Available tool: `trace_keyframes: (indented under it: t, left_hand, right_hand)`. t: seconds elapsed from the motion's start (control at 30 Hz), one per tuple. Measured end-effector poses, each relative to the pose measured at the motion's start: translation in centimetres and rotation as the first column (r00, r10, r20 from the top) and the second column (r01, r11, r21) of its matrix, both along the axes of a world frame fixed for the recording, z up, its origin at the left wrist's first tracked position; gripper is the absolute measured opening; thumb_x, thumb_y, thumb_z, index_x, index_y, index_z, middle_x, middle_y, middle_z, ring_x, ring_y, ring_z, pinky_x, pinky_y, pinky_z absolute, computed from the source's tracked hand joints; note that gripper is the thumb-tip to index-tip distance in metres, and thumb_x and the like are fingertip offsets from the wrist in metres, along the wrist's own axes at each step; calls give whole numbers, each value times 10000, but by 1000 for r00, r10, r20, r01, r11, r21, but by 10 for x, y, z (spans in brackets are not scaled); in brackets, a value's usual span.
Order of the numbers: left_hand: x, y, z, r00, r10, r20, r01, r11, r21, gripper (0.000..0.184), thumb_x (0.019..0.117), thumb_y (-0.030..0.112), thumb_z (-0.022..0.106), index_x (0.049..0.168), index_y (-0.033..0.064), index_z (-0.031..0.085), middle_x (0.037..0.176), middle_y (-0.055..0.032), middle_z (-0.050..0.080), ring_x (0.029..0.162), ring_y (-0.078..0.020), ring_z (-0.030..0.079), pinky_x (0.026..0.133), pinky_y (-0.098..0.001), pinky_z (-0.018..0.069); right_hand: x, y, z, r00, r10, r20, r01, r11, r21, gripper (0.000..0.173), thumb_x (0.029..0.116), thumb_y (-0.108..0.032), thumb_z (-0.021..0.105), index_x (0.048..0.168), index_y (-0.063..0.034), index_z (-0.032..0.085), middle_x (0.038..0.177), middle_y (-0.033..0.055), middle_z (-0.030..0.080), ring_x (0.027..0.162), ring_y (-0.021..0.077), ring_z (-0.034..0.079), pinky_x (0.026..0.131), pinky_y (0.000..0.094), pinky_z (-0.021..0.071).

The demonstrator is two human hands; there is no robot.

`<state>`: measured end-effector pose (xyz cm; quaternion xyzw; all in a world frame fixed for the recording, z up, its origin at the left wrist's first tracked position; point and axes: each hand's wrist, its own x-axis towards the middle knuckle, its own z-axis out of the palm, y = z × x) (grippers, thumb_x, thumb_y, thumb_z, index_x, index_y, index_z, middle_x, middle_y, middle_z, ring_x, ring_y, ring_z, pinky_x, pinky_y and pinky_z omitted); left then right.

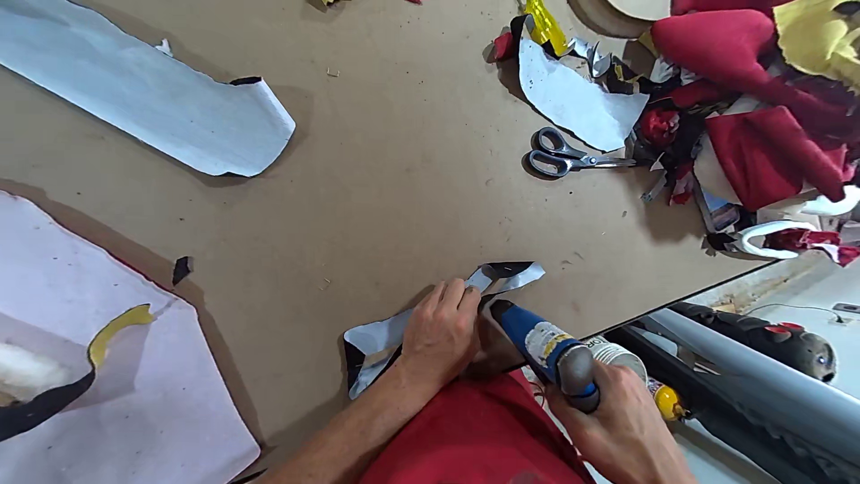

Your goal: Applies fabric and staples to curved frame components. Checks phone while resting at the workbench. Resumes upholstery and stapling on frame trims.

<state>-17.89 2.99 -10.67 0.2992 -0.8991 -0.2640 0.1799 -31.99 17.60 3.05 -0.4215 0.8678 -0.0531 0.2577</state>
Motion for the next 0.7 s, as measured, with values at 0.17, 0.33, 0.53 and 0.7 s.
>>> trace_keyframes:
  t: [0.17, 0.33, 0.53, 0.7]
  left_hand:
    - [-21, 8, 8, 1000, -11, 23, 12, 998, -61, 310, 963, 332, 586, 1105, 115, 758, 1038, -60, 723, 894, -233, 700, 693, -387, 582]
    - [-36, 10, -3, 999, 15, -44, -22, 988, -152, 199, 982, 229, 609, 956, 118, 773, 879, -55, 693, 789, -229, 672, 623, -361, 553]
    - [-35, 12, -7, 996, 49, -73, -60, 987, -148, 205, 985, 196, 596, 880, 72, 720, 805, -69, 648, 747, -233, 653, 630, -343, 556]
    - [-37, 9, -4, 996, 68, -65, -74, 994, -81, 148, 959, 152, 602, 921, 63, 713, 826, -79, 671, 781, -238, 687, 667, -354, 589]
  right_hand:
    - [-29, 24, 14, 994, -103, 26, 101, 993, 57, 314, 792, -443, 686, 901, -150, 715, 690, -13, 677, 624, 146, 672, 543, 442, 525]
    - [-39, 18, 5, 1000, -20, -20, 20, 1000, 3, 305, 787, -489, 644, 864, -200, 703, 638, -48, 641, 576, 114, 646, 488, 408, 496]
    - [-48, 4, -4, 997, 70, 8, -70, 997, -34, 281, 781, -482, 635, 842, -214, 696, 613, -65, 618, 555, 95, 630, 469, 385, 482]
    - [-53, -9, -7, 987, 163, 11, -163, 986, -29, 297, 772, -480, 646, 889, -217, 720, 630, -60, 637, 564, 102, 641, 476, 386, 497]
